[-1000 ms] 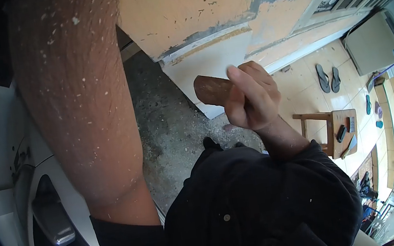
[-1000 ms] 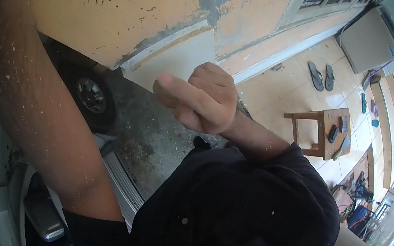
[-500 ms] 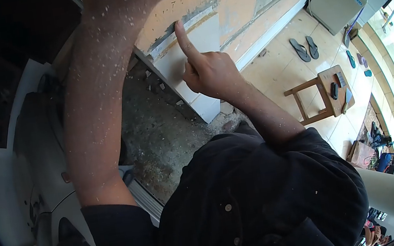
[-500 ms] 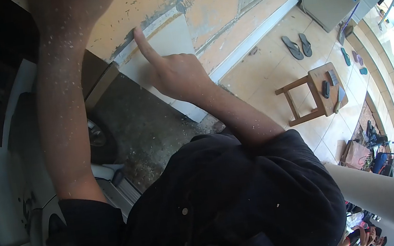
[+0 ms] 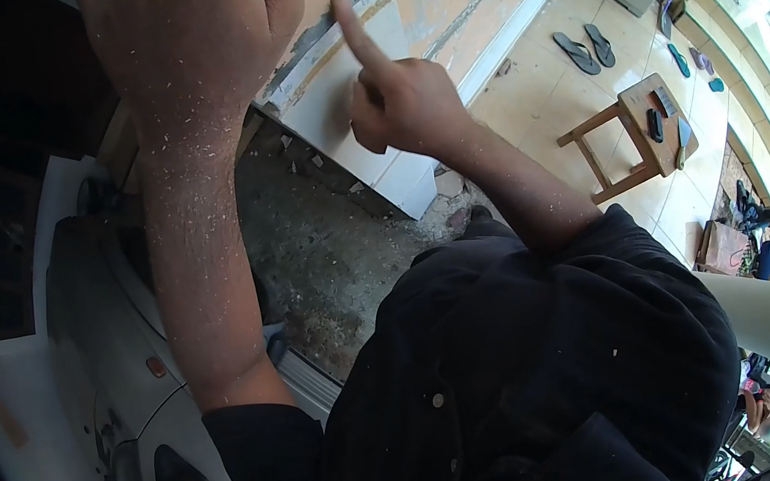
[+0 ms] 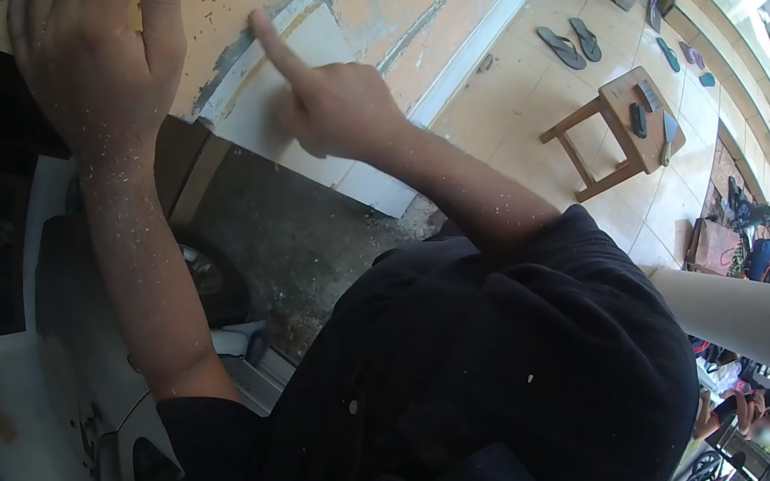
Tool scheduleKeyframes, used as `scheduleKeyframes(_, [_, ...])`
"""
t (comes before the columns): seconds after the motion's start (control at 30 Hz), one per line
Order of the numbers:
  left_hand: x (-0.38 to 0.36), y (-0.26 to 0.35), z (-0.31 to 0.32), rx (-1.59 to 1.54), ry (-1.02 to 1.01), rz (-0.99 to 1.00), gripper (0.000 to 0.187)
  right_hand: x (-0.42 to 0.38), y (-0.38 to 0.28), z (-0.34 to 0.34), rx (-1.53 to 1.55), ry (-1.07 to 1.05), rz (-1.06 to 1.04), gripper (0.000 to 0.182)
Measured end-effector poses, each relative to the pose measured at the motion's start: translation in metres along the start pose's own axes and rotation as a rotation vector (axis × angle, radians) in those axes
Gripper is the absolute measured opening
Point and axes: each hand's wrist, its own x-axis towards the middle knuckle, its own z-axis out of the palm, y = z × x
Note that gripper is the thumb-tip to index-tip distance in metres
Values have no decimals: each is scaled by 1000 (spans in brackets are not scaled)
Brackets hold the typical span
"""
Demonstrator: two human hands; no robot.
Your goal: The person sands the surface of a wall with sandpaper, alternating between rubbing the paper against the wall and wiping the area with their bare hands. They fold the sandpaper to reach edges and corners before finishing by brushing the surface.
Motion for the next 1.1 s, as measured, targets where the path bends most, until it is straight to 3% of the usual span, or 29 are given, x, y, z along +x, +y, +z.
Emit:
scheduleKeyframes(0.07, [-1,0,-5,51,-103,-15,30,5,20,-11,-43,97,95,93])
scheduleKeyframes(0.13, [-3,-2,-5,55,-92,3,30,3,31,-21,79,247,-143,84])
scheduleKeyframes(0.2, [-1,-4,-9,60,-84,27,31,6,21,-45,3,529,-305,79])
scheduleKeyframes(0.23, [1,-2,-15,44,-164,-1,32,8,25,-53,-53,645,-304,77])
scheduleKeyframes(0.27, [1,-1,-18,26,-245,-29,32,11,35,-50,26,785,-260,60])
scheduleKeyframes(0.33, [-3,-2,-16,38,-231,-6,33,6,53,-70,277,336,-341,70])
scheduleKeyframes(0.4, [-5,-8,-14,46,-209,22,34,35,31,-35,-201,854,-485,49])
scheduleKeyframes(0.43, [-6,-12,-13,113,-235,81,36,30,16,-19,-79,770,-432,34])
scheduleKeyframes(0.47, [-5,-13,-15,180,-262,139,39,26,5,-6,-27,693,-453,33])
scheduleKeyframes(0.5, [12,1,-38,251,-544,87,40,21,1,9,-43,621,-516,31])
scheduleKeyframes(0.53, [10,-2,-30,244,-544,96,40,18,-4,20,-8,583,-580,30])
scheduleKeyframes(0.6, [4,-10,-9,-63,-98,103,39,15,2,31,-70,585,-631,32])
scheduleKeyframes(0.67, [0,-11,-6,-57,-87,106,39,24,24,37,-240,755,-476,30])
scheduleKeyframes(0.73, [-2,-17,-3,-48,-82,103,40,39,38,33,-229,854,-330,41])
scheduleKeyframes(0.8, [-5,-33,3,-61,-84,210,44,36,19,37,-151,799,-358,40])
scheduleKeyframes(0.87, [-6,-37,2,-78,-94,225,45,27,-8,43,103,606,-575,37])
scheduleKeyframes(0.93, [-4,-37,3,-101,-105,248,46,26,0,52,37,604,-608,39])
scheduleKeyframes(1.03, [-5,-31,0,-100,-122,210,48,37,30,40,-111,722,-197,38])
scheduleKeyframes(1.1, [-5,-17,-1,-36,-105,101,48,29,-3,55,-3,670,-337,41])
